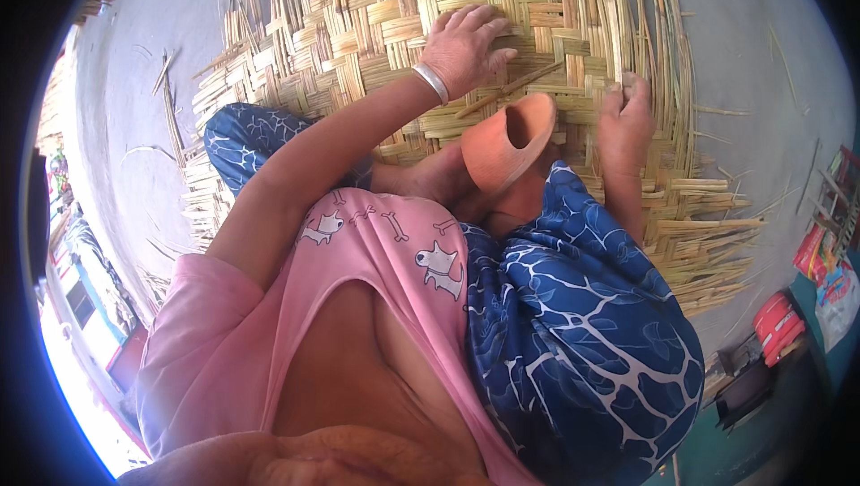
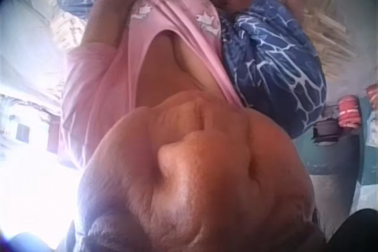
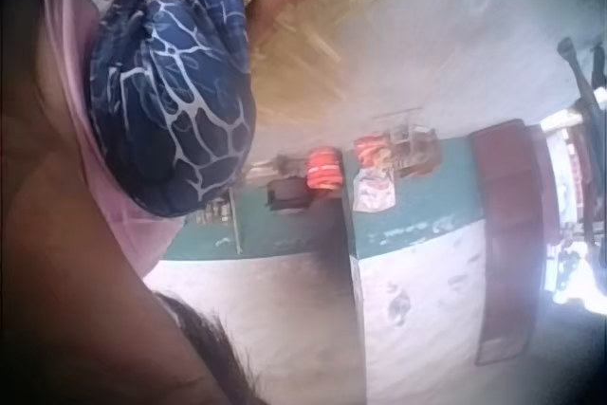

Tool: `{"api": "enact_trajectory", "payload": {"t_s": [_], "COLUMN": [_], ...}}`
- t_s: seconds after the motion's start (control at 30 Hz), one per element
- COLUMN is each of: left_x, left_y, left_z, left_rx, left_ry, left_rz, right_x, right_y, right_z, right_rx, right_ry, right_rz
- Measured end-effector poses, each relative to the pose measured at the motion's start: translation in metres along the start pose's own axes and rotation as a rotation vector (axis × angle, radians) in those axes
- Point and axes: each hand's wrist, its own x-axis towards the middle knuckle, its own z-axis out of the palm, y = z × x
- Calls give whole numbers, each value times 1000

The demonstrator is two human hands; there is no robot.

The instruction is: The person sits on the floor and weaves a large flat mat using dried palm leaves. They interlace the leaves by hand, periodically adjusting the position of the mat and their legs to continue the weaving process.

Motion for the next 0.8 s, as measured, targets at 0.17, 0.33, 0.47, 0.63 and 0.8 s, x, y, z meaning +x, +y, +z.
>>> {"api": "enact_trajectory", "payload": {"t_s": [0.17, 0.33, 0.47, 0.63, 0.8], "left_x": [-32, -53, -74, -92, -109], "left_y": [12, -7, -9, -15, -26], "left_z": [-39, -73, -99, -98, -98], "left_rx": [-1138, -1731, -1828, -1944, -1578], "left_ry": [-167, -103, -129, 111, 341], "left_rz": [-459, -712, -528, -775, -718], "right_x": [-16, -8, -4, -17, -20], "right_y": [-58, -110, -126, -150, -146], "right_z": [0, 8, 9, 15, 41], "right_rx": [-311, -318, -366, -348, -322], "right_ry": [-27, -73, -147, -269, -317], "right_rz": [-705, -1001, -1105, -1093, -1006]}}
